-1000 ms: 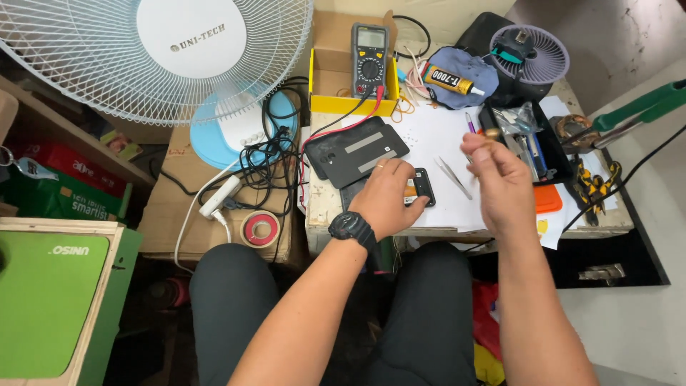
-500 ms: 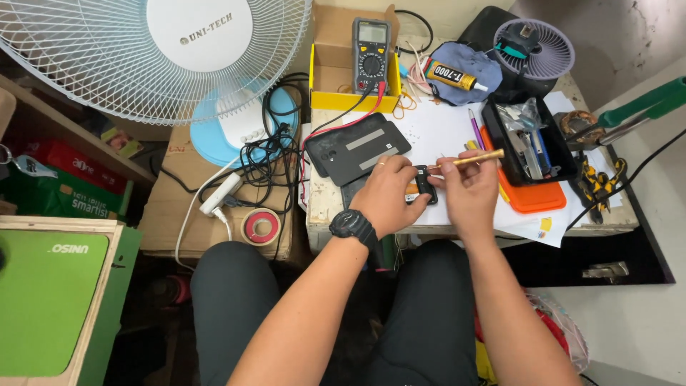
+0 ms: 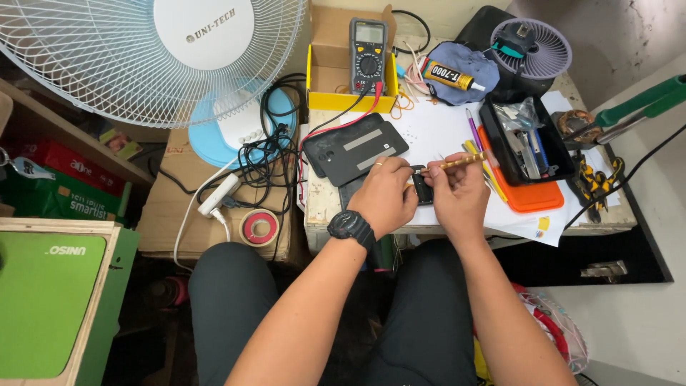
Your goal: The person uses a screwdriver to remove screws from a black electronic device, likely a smartphone, and then uses tweezers to manipulate internal components. The person works on the device on a cluttered workbench, handling the back cover and internal parts.
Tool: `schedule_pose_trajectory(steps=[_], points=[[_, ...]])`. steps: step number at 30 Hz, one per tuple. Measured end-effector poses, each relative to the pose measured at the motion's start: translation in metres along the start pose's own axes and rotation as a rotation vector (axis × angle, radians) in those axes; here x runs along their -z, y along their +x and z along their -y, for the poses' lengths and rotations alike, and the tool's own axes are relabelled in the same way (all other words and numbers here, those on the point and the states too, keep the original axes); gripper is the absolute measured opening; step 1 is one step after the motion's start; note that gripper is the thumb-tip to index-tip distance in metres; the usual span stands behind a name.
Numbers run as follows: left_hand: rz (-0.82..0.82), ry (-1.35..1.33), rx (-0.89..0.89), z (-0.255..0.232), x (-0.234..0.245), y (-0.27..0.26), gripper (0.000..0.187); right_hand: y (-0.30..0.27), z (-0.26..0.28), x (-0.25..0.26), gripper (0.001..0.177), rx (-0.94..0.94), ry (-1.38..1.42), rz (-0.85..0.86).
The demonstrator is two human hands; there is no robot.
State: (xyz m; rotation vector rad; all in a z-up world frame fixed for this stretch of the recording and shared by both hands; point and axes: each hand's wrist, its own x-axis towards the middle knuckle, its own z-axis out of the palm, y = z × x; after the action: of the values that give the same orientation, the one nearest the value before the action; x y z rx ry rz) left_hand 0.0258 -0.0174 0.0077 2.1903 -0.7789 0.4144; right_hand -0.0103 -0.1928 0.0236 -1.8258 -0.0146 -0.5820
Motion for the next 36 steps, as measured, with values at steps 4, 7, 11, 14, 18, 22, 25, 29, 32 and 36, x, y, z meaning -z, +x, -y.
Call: schedule_pose_trajectory(steps=[4,7,11,14,18,22,25,29,32,36], points=[[-0.003,-0.010,-0.020,-0.001,0.001,0.000,0.034,0.000,0.002,-0.001,0.023,0.000,-0.006,0.010],[0.000,-0.009,-0.016,-0.001,0.002,0.000,0.035,0.000,0.006,-0.001,0.023,-0.004,-0.016,0.016],[0.004,-0.005,-0.010,-0.001,0.002,-0.001,0.035,0.000,0.006,0.000,0.024,-0.007,0.011,0.014],[-0.001,-0.012,-0.017,-0.001,0.003,0.000,0.036,0.001,0.009,0.000,0.023,-0.019,0.002,0.018],[0.000,-0.003,-0.010,-0.001,0.001,-0.001,0.036,0.000,0.013,-0.001,0.023,-0.020,0.001,0.014],[-0.001,0.016,-0.002,-0.002,0.000,0.002,0.036,0.001,0.009,0.000,0.022,-0.022,-0.010,0.024],[0.009,0.013,0.013,-0.004,0.003,-0.001,0.035,0.001,0.009,0.003,0.021,0.000,-0.042,0.060],[0.017,-0.019,0.019,-0.003,0.003,0.000,0.033,0.013,0.017,0.011,0.020,0.094,-0.162,0.190],[0.021,-0.028,0.012,-0.005,0.007,0.000,0.033,0.027,0.029,0.015,0.018,0.171,-0.341,0.319],[0.017,-0.020,0.016,-0.002,0.002,0.000,0.032,0.040,0.041,0.016,0.020,0.199,-0.437,0.417]])
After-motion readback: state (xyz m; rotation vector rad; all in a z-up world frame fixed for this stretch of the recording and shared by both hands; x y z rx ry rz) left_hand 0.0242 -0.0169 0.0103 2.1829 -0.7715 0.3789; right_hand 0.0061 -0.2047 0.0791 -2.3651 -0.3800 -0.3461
